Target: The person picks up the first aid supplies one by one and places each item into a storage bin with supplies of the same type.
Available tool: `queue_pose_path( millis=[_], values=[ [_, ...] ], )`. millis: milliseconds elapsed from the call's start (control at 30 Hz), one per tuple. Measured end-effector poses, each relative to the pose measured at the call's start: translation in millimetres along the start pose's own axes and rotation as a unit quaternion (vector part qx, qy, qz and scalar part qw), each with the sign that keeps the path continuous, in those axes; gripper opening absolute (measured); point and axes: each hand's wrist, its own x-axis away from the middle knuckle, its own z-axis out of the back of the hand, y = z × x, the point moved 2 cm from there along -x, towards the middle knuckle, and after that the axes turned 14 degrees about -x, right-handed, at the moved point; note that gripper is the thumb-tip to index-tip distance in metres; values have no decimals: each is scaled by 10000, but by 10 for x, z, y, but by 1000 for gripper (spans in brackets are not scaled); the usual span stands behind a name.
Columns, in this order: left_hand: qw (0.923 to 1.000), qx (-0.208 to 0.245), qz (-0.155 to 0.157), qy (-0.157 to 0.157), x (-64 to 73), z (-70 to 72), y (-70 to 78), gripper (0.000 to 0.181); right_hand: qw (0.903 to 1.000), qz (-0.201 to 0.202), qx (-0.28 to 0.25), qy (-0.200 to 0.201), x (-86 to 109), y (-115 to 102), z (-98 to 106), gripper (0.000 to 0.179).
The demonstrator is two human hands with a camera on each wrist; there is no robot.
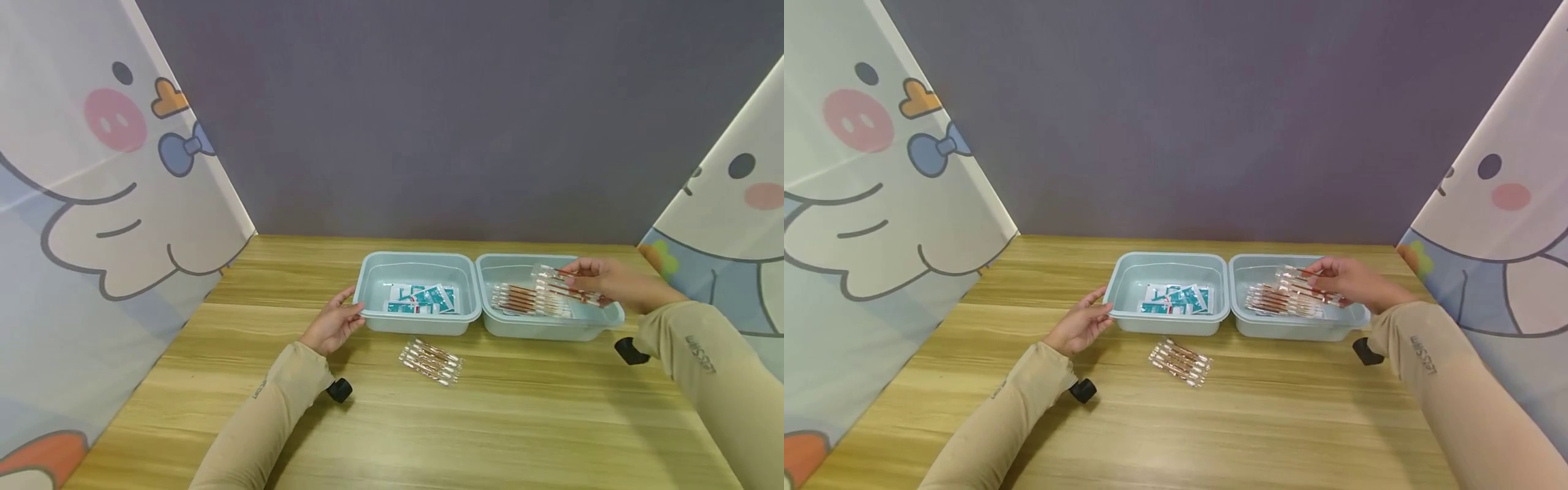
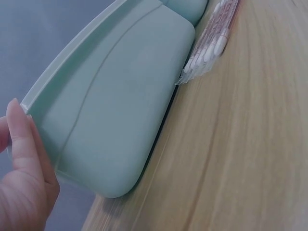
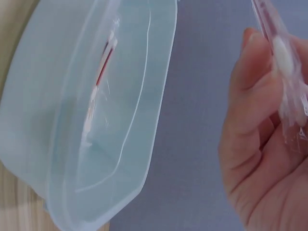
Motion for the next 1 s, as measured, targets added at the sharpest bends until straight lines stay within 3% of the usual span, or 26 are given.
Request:
queue_pose_path(
  millis=[300, 533, 833, 1000],
  values=[
    [10000, -56, -20, 15, -13, -8, -21, 61, 9996, -43, 161, 221, -97, 28, 144, 44],
    [9999, -71, 22, 105, 2, 1, -21, 60, 9988, -344, 197, -290, -240, -61, 200, 47],
    [9999, -87, 47, 87, 24, 3, -24, 60, 9946, -585, 658, -554, -512, -179, 114, 46],
    [9999, -71, -3, 95, 18, 2, -15, 60, 9941, -719, 552, -604, -628, -166, 74, 45]
  ],
)
